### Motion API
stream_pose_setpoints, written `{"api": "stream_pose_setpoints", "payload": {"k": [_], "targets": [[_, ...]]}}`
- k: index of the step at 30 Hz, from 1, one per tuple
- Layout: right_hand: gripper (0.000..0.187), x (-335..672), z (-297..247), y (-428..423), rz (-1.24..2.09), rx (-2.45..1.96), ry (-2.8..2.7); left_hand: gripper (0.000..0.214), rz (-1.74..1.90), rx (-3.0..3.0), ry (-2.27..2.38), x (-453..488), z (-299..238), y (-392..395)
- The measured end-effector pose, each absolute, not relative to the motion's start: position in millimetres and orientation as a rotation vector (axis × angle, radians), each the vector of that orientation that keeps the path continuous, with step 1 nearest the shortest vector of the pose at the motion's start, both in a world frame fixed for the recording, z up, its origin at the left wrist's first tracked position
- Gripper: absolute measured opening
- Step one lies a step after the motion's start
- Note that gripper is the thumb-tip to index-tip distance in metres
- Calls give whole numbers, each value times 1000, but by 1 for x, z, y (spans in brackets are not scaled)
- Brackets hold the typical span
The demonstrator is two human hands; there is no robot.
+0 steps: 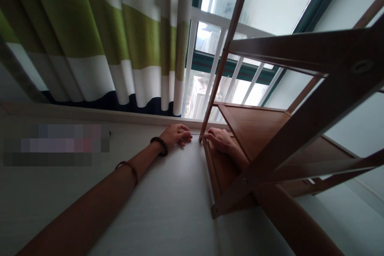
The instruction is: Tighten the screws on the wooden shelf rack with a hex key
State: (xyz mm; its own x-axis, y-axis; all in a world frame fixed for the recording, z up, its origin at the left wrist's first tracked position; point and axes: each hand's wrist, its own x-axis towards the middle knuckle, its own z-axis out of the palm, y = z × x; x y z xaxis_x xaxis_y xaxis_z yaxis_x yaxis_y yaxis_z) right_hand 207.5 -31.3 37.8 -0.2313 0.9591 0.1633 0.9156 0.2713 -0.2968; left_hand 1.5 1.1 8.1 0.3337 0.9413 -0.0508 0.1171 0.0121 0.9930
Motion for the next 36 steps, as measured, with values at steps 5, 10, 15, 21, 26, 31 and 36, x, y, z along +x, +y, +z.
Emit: {"api": "stream_pose_setpoints", "payload": {"k": [5,10,15,21,26,31,36], "targets": [[28,207,39,-30,272,-1711,-2257,33,931,1426,1102,3,5,1],[27,207,39,-29,287,-1722,-2253,41,930,1380,1071,0,9,1],[30,205,42,-31,296,-1721,-2243,46,869,1377,1016,-6,10,2],[29,204,45,-33,296,-1714,-2242,41,823,1459,1019,-7,9,-1],[27,203,45,-34,295,-1705,-2244,36,878,1573,1082,-2,5,-4],[27,204,44,-34,301,-1683,-2257,13,1026,1807,1139,-4,6,-3],[29,209,39,-30,304,-1663,-2266,11,1083,1904,1168,-6,6,-4]]}}
